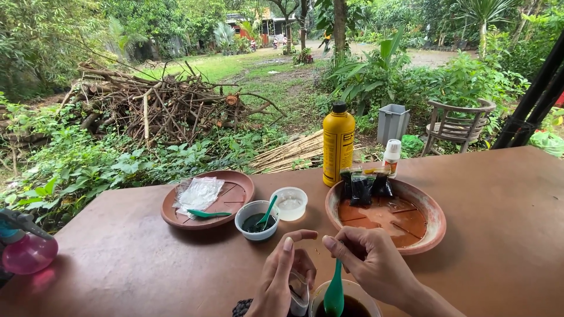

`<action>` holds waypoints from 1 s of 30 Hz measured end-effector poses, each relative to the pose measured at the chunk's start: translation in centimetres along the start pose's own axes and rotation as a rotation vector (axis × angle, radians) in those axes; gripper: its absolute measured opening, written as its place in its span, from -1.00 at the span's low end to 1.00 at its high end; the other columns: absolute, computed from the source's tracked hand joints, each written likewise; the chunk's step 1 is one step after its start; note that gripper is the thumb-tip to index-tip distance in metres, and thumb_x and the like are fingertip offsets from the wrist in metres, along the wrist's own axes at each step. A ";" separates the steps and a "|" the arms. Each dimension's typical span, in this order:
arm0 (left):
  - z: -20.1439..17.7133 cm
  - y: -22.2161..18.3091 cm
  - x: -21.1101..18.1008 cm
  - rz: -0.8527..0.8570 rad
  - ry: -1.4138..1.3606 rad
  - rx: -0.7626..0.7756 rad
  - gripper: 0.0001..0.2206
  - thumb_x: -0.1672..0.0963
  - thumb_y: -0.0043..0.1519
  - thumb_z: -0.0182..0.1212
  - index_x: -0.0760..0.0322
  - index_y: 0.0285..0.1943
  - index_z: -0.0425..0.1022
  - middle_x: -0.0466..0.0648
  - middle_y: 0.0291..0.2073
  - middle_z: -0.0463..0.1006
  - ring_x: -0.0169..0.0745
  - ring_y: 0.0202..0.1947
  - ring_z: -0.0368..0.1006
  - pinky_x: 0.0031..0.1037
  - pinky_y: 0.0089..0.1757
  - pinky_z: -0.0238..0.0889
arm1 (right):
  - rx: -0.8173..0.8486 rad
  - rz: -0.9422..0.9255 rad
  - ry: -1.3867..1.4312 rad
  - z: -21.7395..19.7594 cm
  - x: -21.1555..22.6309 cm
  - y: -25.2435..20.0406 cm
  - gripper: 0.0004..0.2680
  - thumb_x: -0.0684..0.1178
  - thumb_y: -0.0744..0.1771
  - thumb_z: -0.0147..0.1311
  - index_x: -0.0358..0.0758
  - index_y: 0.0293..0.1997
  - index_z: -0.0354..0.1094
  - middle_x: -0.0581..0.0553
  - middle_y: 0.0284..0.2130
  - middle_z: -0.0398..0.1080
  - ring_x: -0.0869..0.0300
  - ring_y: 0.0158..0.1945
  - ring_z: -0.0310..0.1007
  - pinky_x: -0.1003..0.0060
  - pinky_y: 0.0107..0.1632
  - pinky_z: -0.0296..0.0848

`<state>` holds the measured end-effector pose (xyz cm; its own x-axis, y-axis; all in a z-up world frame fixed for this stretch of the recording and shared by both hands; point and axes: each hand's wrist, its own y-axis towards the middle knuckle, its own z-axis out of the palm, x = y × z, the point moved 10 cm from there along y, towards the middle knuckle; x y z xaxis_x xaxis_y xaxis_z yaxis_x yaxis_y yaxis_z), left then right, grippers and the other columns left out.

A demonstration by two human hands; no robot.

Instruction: Mixing and transferring liquid from a bowl to a small container using a spoon on an outdoor table.

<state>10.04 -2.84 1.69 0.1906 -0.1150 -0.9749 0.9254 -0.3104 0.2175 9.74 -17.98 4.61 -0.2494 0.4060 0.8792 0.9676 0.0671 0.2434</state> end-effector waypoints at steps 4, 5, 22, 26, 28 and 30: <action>0.0 0.3 0.3 -0.019 -0.019 -0.001 -0.40 -0.10 0.33 -0.34 0.34 0.25 0.48 0.02 -0.64 0.49 -0.29 -0.64 0.34 -0.51 -0.49 0.28 | -0.010 0.002 -0.001 -0.2 0.1 0.1 -0.76 0.00 0.35 0.23 -0.31 -0.51 0.60 -0.04 -0.75 0.36 0.28 -0.67 0.21 0.37 -0.58 0.20; 0.1 0.2 0.3 -0.019 -0.022 0.001 -0.41 -0.09 0.33 -0.33 0.34 0.25 0.48 0.02 -0.64 0.48 -0.29 -0.64 0.33 -0.51 -0.49 0.27 | -0.009 0.018 -0.003 -0.2 -0.1 0.1 -0.77 -0.01 0.35 0.23 -0.31 -0.49 0.60 -0.05 -0.74 0.38 0.27 -0.66 0.22 0.37 -0.57 0.22; 0.0 0.5 0.4 0.049 -0.050 0.026 -0.42 -0.08 0.36 -0.33 0.37 0.27 0.46 -0.01 -0.63 0.49 -0.31 -0.63 0.35 -0.52 -0.47 0.29 | 0.003 0.077 -0.021 -0.2 -0.9 0.2 -0.78 -0.02 0.36 0.23 -0.32 -0.46 0.60 -0.09 -0.72 0.38 0.24 -0.64 0.23 0.36 -0.55 0.21; 0.1 0.3 -0.1 0.046 -0.058 0.019 -0.42 -0.09 0.35 -0.32 0.35 0.25 0.46 -0.01 -0.62 0.49 -0.31 -0.63 0.34 -0.52 -0.49 0.24 | -0.003 0.043 -0.065 -0.5 -0.2 0.1 -0.75 0.04 0.36 0.19 -0.26 -0.50 0.54 -0.06 -0.72 0.43 0.28 -0.65 0.29 0.41 -0.52 0.29; 0.0 0.2 -0.2 0.051 -0.073 0.006 -0.42 -0.08 0.35 -0.31 0.38 0.23 0.48 0.00 -0.64 0.47 -0.30 -0.65 0.32 -0.51 -0.52 0.19 | 0.006 0.048 -0.048 -0.4 -0.2 0.1 -0.75 0.04 0.37 0.17 -0.26 -0.49 0.53 -0.06 -0.71 0.43 0.27 -0.64 0.32 0.41 -0.51 0.32; -0.2 0.0 -0.7 0.090 -0.111 -0.008 -0.44 -0.07 0.35 -0.29 0.37 0.23 0.49 0.00 -0.66 0.44 -0.32 -0.68 0.32 -0.54 -0.60 0.23 | 0.036 0.034 -0.017 0.0 0.0 0.1 -0.74 0.02 0.37 0.17 -0.30 -0.49 0.54 -0.08 -0.69 0.43 0.25 -0.63 0.31 0.38 -0.52 0.30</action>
<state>9.95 -2.55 2.32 0.2360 -0.2462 -0.9401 0.9088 -0.2865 0.3032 9.85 -17.93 4.65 -0.2160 0.4241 0.8795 0.9763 0.0854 0.1987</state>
